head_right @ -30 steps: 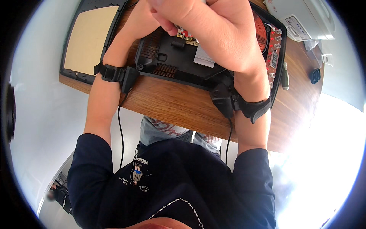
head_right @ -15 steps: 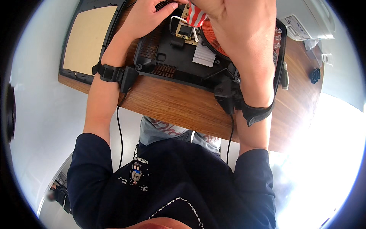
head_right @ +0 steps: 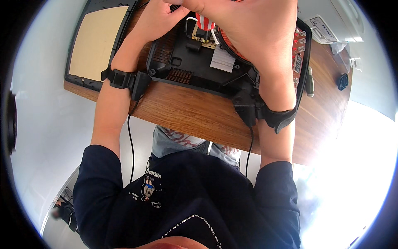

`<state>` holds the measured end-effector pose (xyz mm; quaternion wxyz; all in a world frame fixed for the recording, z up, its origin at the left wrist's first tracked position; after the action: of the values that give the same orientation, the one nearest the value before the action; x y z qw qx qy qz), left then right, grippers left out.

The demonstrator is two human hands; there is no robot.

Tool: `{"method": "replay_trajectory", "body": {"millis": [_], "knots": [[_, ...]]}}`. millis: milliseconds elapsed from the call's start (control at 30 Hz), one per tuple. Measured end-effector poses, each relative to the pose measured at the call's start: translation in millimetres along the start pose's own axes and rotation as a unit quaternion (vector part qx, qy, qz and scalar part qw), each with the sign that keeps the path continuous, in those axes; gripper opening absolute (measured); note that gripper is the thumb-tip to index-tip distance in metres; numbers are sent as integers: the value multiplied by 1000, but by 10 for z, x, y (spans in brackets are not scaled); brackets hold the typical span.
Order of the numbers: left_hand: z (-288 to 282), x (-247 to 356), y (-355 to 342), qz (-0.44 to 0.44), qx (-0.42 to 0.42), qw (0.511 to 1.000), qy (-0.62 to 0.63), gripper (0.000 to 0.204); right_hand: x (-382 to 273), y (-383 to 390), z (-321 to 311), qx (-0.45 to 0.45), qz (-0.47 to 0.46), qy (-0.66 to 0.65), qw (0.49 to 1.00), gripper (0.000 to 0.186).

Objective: The person uses a screwdriver to loosen and remove screws from a disassembled electronic device containing a copper coil. They then lift the coil assembly out of the housing and set it aside on the table.

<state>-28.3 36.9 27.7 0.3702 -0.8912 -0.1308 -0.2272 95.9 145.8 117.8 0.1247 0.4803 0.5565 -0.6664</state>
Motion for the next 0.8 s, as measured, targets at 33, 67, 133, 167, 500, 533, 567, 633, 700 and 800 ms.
{"method": "replay_trajectory", "body": {"millis": [33,67,133,167,500,533,567,633,700,800], "knots": [[-1,-6,4,0,-1,1000,1,10,0,-1,18,-14,-3,-14,1000,68],[-4,-16,5,-1,1,1000,0,10,-8,-4,35,-28,-6,-28,999,67],[-4,-38,11,-5,4,1000,-2,9,81,-41,-23,-85,-33,-81,993,60],[-2,-30,8,-2,3,1000,-1,9,86,-49,-40,-107,-40,-98,989,56],[-36,5,16,2,-7,1000,5,8,60,-34,21,-149,-98,-99,979,36],[-49,1,35,3,-6,1000,4,8,93,-44,-26,-170,-106,-92,975,36],[2,26,-56,14,-3,1000,15,8,65,-75,-161,-181,-115,-66,974,36],[23,2,-49,11,6,1000,11,9,198,-125,-247,-147,-149,-42,977,36],[6,35,-42,6,-8,1000,7,10,228,-84,-149,-60,-136,-78,986,37],[-13,43,-2,-5,-14,1000,-1,10,139,-12,-58,-29,-92,-62,993,43]]}}
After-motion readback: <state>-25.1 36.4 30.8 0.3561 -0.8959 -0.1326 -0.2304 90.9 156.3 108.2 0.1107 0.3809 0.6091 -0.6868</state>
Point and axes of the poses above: each hand's wrist, its own y-axis away from the middle knuckle, its own z-axis out of the palm, x = y × z, the point moved 6 cm from there along -y, towards the middle knuckle, and after that the axes turned 3 degrees about x, right-handed, at the moved point
